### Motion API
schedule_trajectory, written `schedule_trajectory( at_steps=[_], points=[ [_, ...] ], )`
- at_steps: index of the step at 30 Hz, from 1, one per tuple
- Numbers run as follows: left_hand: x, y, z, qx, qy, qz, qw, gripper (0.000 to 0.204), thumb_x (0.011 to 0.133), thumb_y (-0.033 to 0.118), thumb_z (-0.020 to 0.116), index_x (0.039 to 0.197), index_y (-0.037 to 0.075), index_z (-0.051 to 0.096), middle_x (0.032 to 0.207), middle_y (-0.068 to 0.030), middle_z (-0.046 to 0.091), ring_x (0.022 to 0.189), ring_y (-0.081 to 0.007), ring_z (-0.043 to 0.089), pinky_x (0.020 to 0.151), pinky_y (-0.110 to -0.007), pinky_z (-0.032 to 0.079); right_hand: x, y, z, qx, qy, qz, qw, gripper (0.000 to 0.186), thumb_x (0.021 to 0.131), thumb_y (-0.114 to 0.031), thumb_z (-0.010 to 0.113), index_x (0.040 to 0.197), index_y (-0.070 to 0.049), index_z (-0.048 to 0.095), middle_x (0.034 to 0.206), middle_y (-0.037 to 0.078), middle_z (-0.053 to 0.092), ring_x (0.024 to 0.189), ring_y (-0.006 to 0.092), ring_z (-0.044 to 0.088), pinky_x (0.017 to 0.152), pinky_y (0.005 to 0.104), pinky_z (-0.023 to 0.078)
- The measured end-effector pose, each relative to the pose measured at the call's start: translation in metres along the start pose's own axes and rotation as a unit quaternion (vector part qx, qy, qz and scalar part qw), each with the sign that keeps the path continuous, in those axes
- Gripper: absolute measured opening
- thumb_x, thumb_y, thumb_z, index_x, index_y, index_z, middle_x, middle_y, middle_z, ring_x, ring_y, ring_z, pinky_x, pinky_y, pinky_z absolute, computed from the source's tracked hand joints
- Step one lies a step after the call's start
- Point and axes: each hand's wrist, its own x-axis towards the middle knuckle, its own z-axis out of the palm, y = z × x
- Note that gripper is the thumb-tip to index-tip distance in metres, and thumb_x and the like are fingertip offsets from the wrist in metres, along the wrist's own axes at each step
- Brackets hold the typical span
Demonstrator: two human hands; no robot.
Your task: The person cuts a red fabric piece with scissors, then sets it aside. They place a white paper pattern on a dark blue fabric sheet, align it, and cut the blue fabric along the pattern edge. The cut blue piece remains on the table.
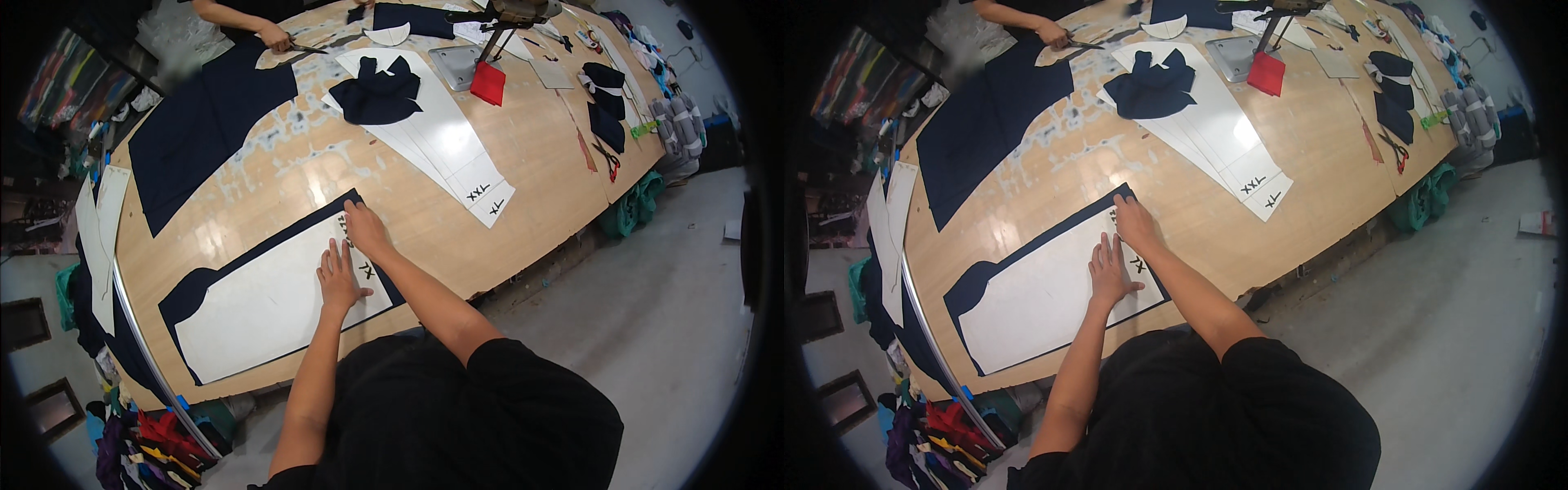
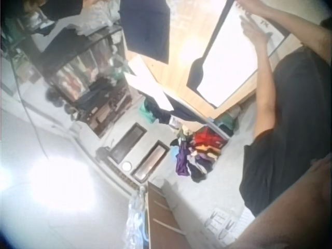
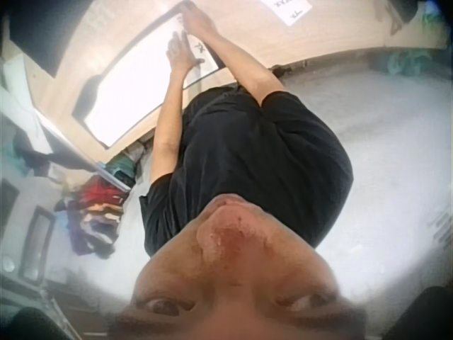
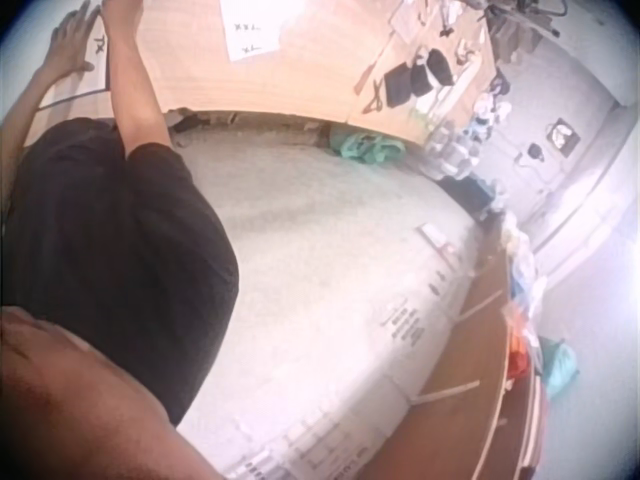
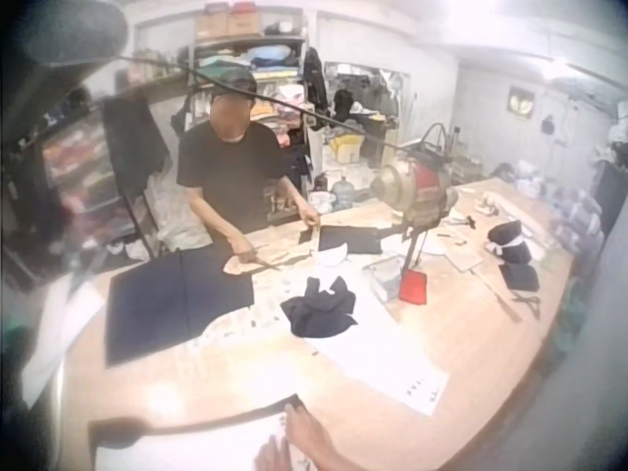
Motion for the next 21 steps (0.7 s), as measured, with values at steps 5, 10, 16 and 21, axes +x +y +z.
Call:
schedule_trajectory(
  at_steps=[5, 10, 16, 21],
  points=[
    [0.0001, -0.0015, 0.0028, 0.001, 0.01, 0.005, 1.0, 0.159, 0.056, 0.052, 0.102, 0.174, 0.012, 0.004, 0.18, -0.0192, 0.001, 0.16, -0.0456, 0.017, 0.122, -0.061, 0.03, 0.0026, 0.0032, 0.0041, -0.009, 0.005, -0.021, 1.0, 0.014, 0.104, -0.01, 0.058, 0.115, -0.001, 0.058, 0.102, 0.025, 0.065, 0.099, 0.0468, 0.066, 0.086, 0.0562, 0.054],
    [0.0009, -0.0019, 0.0043, 0.003, 0.017, 0.003, 1.0, 0.159, 0.055, 0.053, 0.102, 0.174, 0.012, 0.005, 0.18, -0.0189, 0.002, 0.16, -0.0451, 0.019, 0.121, -0.061, 0.03, -0.0013, 0.0066, 0.0061, -0.011, 0.005, -0.031, 0.999, 0.014, 0.104, -0.01, 0.058, 0.114, -0.001, 0.058, 0.102, 0.025, 0.065, 0.099, 0.0471, 0.066, 0.086, 0.0558, 0.054],
    [0.0018, -0.0034, 0.0085, -0.001, 0.028, 0.003, 1.0, 0.159, 0.053, 0.054, 0.102, 0.174, 0.014, 0.008, 0.181, -0.0177, 0.004, 0.16, -0.0433, 0.021, 0.121, -0.061, 0.03, -0.0035, 0.0091, 0.0044, -0.017, -0.004, -0.031, 0.999, 0.014, 0.105, -0.012, 0.057, 0.115, -0.001, 0.057, 0.102, 0.026, 0.065, 0.099, 0.0479, 0.066, 0.086, 0.0571, 0.054],
    [0.0025, -0.0032, 0.0072, -0.004, 0.026, 0.001, 1.0, 0.158, 0.053, 0.053, 0.103, 0.174, 0.013, 0.01, 0.181, -0.0172, 0.003, 0.16, -0.0426, 0.021, 0.121, -0.06, 0.029, -0.0002, 0.0082, 0.0048, -0.038, -0.021, -0.021, 0.999, 0.022, 0.099, -0.008, 0.062, 0.12, -0.001, 0.059, 0.106, 0.026, 0.068, 0.101, 0.0458, 0.069, 0.086, 0.0542, 0.058]
  ],
)
